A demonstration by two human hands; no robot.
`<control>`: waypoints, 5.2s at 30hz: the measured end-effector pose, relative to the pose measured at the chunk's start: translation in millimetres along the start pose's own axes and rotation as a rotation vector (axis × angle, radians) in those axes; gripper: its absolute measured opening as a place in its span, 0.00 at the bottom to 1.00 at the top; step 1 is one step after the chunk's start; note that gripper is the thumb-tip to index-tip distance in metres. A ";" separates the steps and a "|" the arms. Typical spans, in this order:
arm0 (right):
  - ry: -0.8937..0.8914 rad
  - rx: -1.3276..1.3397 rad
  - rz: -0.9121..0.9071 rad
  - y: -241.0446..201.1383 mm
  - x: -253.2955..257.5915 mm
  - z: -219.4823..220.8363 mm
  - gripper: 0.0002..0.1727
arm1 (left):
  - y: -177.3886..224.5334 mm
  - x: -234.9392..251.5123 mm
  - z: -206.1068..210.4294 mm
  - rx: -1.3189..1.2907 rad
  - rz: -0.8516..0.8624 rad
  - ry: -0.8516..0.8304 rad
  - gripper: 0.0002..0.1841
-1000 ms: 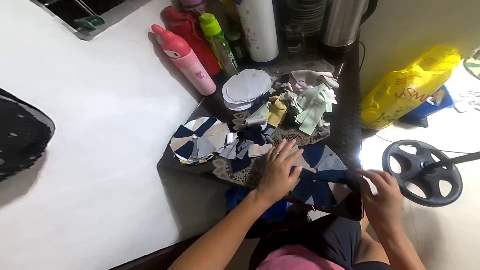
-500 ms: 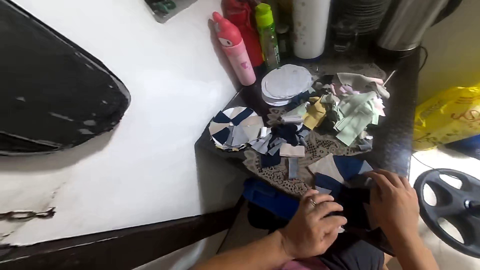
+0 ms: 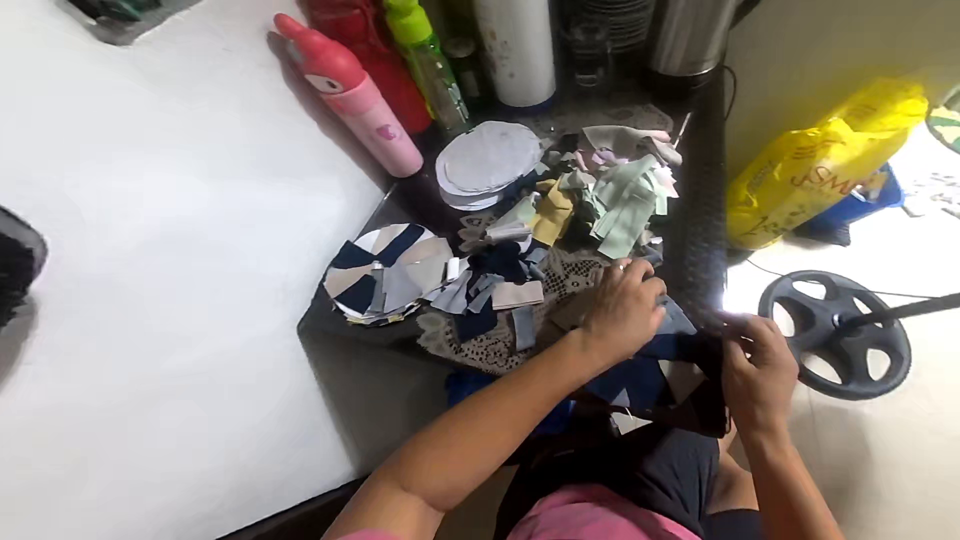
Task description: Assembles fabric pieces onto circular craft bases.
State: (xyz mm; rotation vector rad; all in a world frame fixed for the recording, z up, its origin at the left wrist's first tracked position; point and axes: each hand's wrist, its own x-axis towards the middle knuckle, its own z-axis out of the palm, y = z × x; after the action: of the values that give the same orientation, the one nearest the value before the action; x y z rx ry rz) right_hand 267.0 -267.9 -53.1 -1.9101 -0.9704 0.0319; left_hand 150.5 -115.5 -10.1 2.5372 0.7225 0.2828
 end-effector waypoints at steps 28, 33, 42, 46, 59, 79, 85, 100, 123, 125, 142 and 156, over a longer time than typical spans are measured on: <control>-0.508 1.311 0.838 -61.3 -41.4 -30.3 0.36 | 4.2 -67.3 -24.7 -0.438 0.630 0.091 0.08; -0.413 1.308 0.790 -59.1 -52.7 -28.9 0.10 | -7.0 -95.5 -11.6 -0.348 0.773 0.144 0.05; -0.496 0.888 0.379 -56.7 -72.5 -40.7 0.05 | 7.3 -128.6 2.5 -0.952 0.107 -0.030 0.26; -0.612 0.719 0.272 -60.0 -76.2 -47.0 0.05 | 15.7 -125.6 -11.5 -1.253 -0.285 -0.371 0.17; -0.741 0.400 0.354 -67.4 -88.1 -45.2 0.04 | 5.0 -144.9 -3.1 -1.305 -0.269 -0.167 0.06; -0.523 0.496 0.230 -67.0 -111.8 -33.3 0.10 | 8.6 -155.3 -6.5 -1.288 -0.276 0.033 0.03; -0.467 0.606 0.239 -65.5 -94.8 -34.9 0.20 | 14.1 -151.4 -9.3 -1.051 -0.147 0.004 0.05; -0.436 0.809 0.492 -50.8 -77.1 -24.7 0.03 | 14.3 -137.2 0.0 -1.128 -0.211 -0.262 0.14; -0.180 0.088 -0.365 -77.6 -121.9 -14.5 0.10 | 16.7 -175.6 2.4 -1.674 -0.560 -0.400 0.21; -0.169 0.149 -0.389 -72.7 -128.9 -15.1 0.11 | 18.2 -173.8 -0.8 -1.643 -0.551 -0.374 0.15; -0.408 0.788 0.287 -61.3 -108.9 -26.9 0.03 | 19.2 -170.4 4.5 -1.448 -0.328 -0.249 0.06; -0.488 0.852 0.476 -64.7 -115.3 -28.4 0.10 | 17.2 -163.4 13.3 -1.183 -0.176 0.092 0.02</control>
State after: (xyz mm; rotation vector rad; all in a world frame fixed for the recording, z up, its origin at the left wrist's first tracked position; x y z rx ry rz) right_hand 160.1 -347.5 -30.1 -1.2859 -0.6151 1.0579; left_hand 25.2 -221.8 -23.4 1.3408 0.5491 0.5595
